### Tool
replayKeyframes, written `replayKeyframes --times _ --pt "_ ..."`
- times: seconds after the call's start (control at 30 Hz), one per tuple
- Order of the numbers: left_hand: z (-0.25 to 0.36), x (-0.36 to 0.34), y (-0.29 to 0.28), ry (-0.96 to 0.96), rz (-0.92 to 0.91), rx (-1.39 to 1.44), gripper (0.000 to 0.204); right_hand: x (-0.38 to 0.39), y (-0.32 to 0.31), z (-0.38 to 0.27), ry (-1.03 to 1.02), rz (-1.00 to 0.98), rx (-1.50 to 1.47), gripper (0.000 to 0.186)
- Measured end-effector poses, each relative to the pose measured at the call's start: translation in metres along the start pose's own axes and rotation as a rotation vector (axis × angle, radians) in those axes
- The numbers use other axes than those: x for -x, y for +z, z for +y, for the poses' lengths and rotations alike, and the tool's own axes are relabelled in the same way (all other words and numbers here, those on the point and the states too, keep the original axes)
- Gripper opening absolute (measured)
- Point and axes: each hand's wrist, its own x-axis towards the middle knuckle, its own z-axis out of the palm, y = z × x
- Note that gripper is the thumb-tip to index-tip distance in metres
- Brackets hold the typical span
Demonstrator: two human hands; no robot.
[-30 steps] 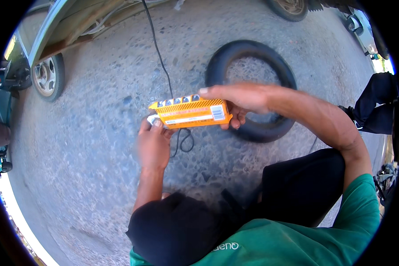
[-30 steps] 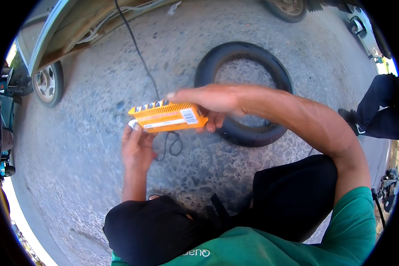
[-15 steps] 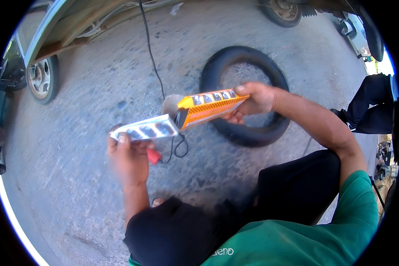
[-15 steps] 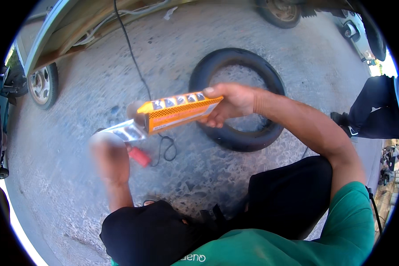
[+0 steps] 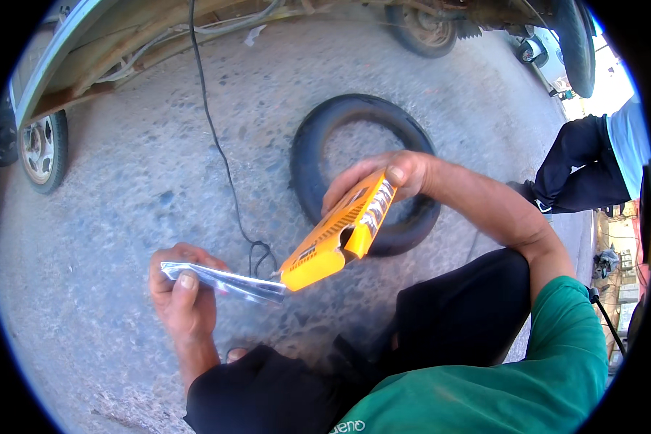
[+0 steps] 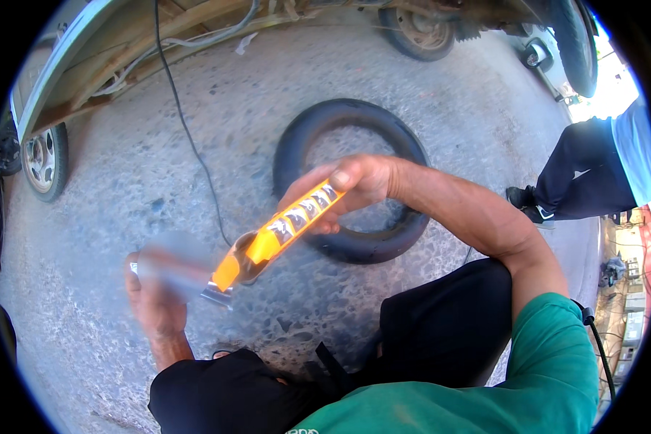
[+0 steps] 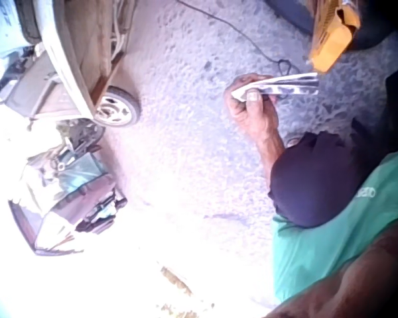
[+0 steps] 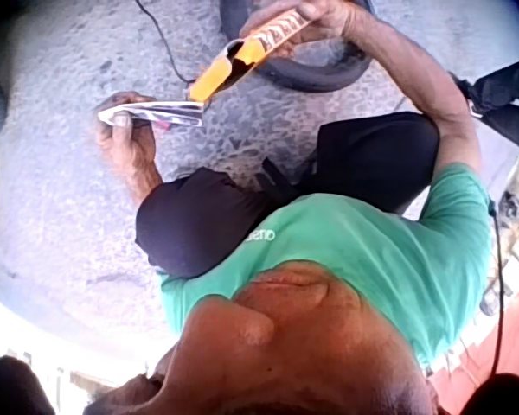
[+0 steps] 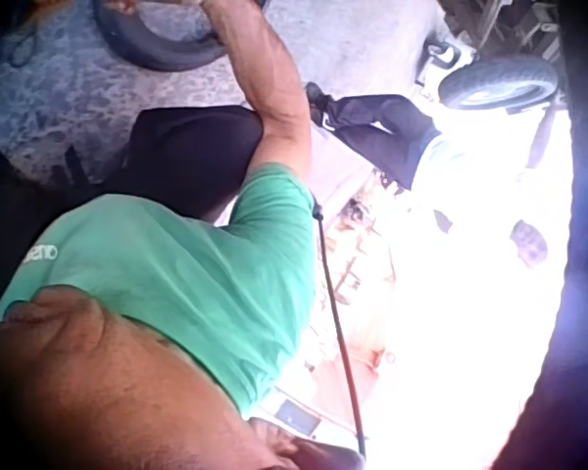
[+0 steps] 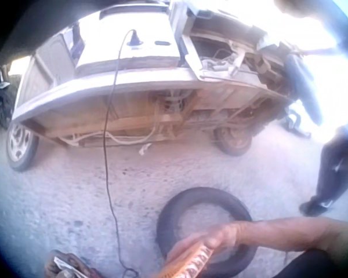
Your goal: The person uses a red electric heat gun to apply heat to the surface of a black rubber tire. After heating, the person picks up a yellow box of tire repair patches, opens it, and removes a patch from the packaging.
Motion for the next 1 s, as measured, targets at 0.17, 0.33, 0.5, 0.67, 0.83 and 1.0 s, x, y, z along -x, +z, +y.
replayKeyframes --times 0.17,0.33,0.5,0.67,0.83,1.0 --pt "-0.003 0.001 0.0 0.0 0.023 -0.034 0.024 0.001 0.004 -0.002 -0.041 -0.038 -0.001 0.112" --pt "-0.001 0.001 0.001 -0.001 0.038 -0.04 0.024 0.0 0.006 -0.004 -0.014 -0.05 -0.018 0.114" --pt "-0.003 0.003 -0.002 0.0 0.055 -0.057 0.028 -0.002 0.011 -0.007 -0.027 -0.079 -0.005 0.116" --pt "-0.004 0.006 0.009 -0.024 0.151 -0.13 0.036 -0.002 0.009 -0.003 -0.037 -0.088 -0.013 0.115" --pt "0.008 -0.001 0.002 0.162 -0.112 -0.572 0.025 -0.005 0.005 0.0 -0.041 -0.085 0.004 0.112" --pt "0.021 -0.012 0.046 0.222 -0.288 -0.684 0.035 -0.003 -0.002 0.003 0.037 0.057 0.07 0.1"
